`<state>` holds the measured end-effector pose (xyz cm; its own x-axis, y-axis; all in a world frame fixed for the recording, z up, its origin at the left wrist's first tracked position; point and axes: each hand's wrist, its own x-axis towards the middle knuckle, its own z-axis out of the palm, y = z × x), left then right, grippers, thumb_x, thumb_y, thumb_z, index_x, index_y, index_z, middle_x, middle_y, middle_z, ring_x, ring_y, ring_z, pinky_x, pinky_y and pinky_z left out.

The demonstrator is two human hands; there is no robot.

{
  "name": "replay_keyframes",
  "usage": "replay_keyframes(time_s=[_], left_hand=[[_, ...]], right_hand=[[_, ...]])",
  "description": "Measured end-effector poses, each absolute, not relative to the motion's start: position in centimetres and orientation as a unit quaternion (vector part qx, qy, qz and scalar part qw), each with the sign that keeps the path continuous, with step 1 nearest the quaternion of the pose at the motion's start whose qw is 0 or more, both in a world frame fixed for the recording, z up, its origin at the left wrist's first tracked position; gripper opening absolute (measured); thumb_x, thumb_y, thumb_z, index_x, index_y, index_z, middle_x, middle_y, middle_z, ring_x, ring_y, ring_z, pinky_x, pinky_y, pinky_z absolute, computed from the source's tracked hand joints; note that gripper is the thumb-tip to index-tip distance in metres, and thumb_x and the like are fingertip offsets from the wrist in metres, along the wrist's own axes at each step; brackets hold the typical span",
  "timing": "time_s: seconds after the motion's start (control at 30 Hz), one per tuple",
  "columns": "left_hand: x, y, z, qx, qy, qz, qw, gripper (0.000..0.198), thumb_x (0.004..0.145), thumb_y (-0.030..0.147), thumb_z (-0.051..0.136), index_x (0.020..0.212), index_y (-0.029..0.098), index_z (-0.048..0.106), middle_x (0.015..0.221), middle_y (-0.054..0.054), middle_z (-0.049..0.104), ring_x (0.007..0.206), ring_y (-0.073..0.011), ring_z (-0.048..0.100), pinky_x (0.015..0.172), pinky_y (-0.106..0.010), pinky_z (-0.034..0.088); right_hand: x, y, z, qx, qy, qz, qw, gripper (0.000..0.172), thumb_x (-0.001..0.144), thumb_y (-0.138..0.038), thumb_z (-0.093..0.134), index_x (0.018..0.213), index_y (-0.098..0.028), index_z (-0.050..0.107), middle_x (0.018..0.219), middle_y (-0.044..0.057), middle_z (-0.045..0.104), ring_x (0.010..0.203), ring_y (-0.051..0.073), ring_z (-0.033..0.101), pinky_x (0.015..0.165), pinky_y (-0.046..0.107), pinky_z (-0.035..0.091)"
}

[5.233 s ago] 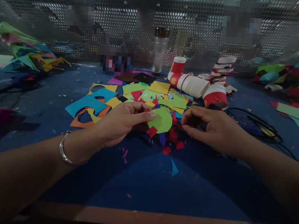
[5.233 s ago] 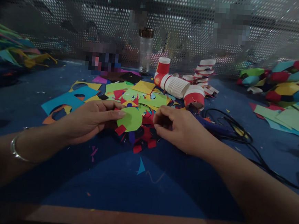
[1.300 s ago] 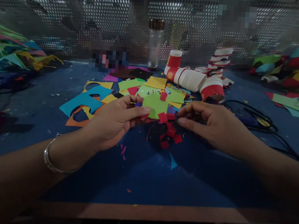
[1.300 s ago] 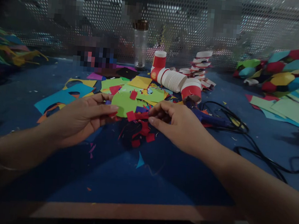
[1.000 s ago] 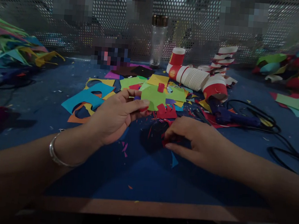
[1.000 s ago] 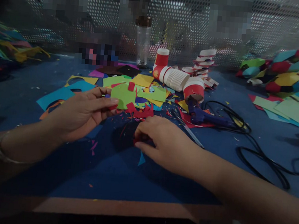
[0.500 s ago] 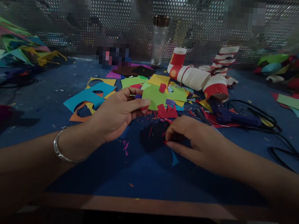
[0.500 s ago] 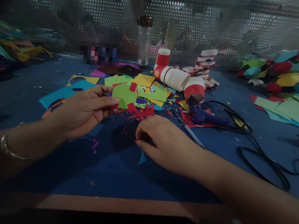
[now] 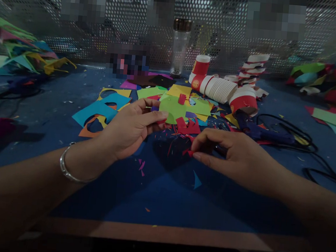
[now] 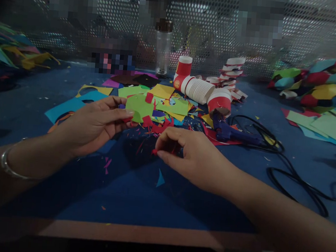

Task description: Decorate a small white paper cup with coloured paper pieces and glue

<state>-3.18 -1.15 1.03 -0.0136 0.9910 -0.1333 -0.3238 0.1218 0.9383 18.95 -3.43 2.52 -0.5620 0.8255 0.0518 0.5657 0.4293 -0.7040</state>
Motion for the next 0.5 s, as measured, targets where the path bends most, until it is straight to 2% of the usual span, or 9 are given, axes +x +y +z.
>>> replay_keyframes(time_s=[0.23, 0.5], left_hand=[[-3.21, -1.26, 1.27, 0.387, 0.456, 0.527, 0.604, 0.024, 0.075, 0.003, 0.076, 0.090, 0.016, 0.064, 0.084, 0.001, 0.069, 0.071, -0.0100, 0.066, 0.068, -0.023, 0.055], [-3.46, -1.34, 0.94, 0.441, 0.450, 0.494, 0.599, 0.025, 0.075, 0.008, 0.078, 0.098, 0.013, 0.067, 0.097, -0.004, 0.071, 0.077, -0.0140, 0.068, 0.068, -0.026, 0.057]], right_hand=[[19.24, -3.44, 2.52, -0.420, -0.788, 0.383, 0.236, 0.004, 0.085, -0.025, 0.070, 0.085, -0.021, 0.068, 0.084, 0.002, 0.072, 0.074, 0.016, 0.065, 0.068, 0.029, 0.052], [19.89, -3.33, 3.40, -0.424, -0.748, 0.435, 0.268, 0.012, 0.084, -0.031, 0.077, 0.082, -0.022, 0.068, 0.078, -0.002, 0.067, 0.068, 0.012, 0.061, 0.064, 0.025, 0.051]])
